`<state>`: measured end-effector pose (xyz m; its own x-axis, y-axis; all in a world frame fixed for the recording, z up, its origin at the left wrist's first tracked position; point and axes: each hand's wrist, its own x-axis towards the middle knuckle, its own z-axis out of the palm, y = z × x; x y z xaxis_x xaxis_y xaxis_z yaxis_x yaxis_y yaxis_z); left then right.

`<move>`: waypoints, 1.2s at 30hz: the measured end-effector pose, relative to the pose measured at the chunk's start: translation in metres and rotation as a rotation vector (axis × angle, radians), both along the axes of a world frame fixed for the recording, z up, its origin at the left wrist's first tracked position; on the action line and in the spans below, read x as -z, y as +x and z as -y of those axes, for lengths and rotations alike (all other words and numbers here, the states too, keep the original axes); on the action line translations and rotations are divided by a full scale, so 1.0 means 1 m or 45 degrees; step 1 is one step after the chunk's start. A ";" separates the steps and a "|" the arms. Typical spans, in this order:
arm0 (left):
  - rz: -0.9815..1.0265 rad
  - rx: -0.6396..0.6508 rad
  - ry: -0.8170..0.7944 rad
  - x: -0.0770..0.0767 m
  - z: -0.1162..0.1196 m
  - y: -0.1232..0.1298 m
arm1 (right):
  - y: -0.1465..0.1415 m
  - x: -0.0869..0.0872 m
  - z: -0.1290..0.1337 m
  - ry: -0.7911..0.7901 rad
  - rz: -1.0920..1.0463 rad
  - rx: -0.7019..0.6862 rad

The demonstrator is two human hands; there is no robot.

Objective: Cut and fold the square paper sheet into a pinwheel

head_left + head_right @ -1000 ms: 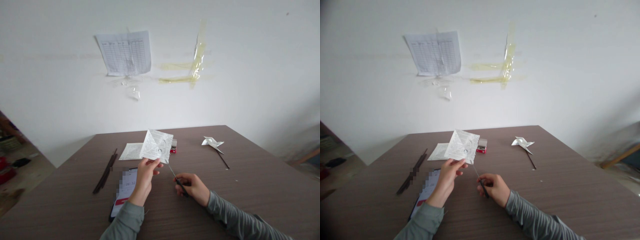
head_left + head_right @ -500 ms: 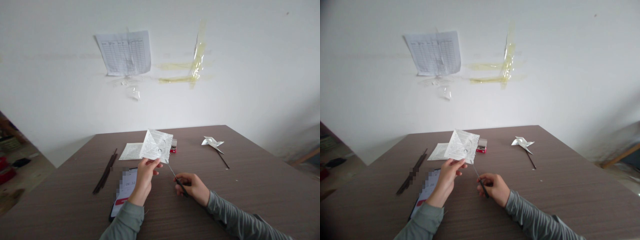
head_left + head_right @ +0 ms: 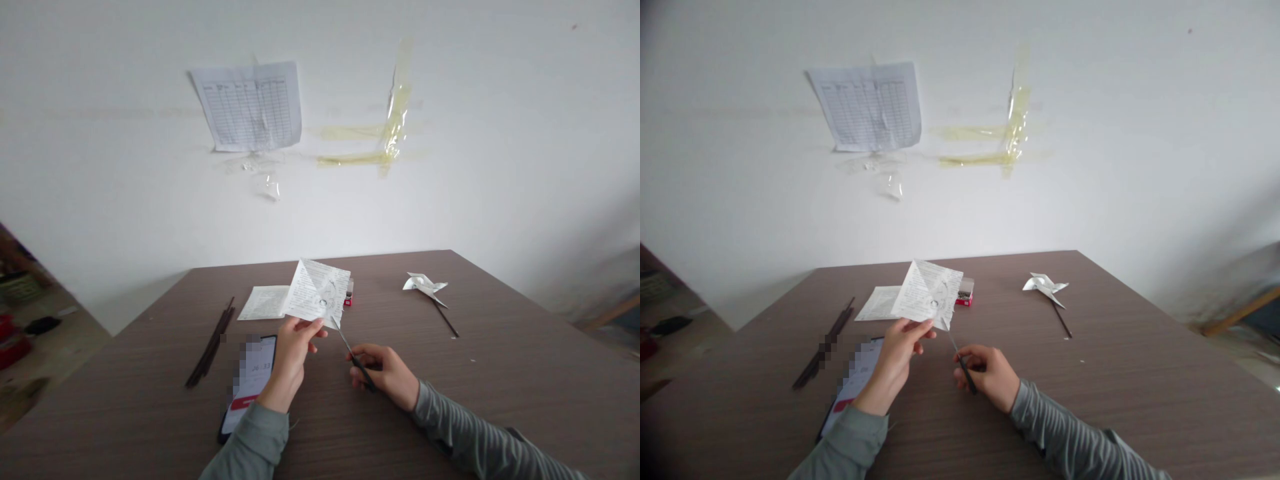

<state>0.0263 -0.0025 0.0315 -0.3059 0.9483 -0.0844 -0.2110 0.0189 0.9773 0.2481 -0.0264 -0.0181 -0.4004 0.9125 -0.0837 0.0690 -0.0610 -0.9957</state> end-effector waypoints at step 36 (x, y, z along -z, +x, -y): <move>-0.043 0.027 0.073 0.014 0.001 0.005 | -0.005 -0.003 0.004 0.044 0.011 0.027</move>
<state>0.0313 -0.0036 0.0177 -0.2875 0.9576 -0.0199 -0.1779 -0.0330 0.9835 0.2431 -0.0301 -0.0151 -0.3806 0.9231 -0.0553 0.0766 -0.0281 -0.9967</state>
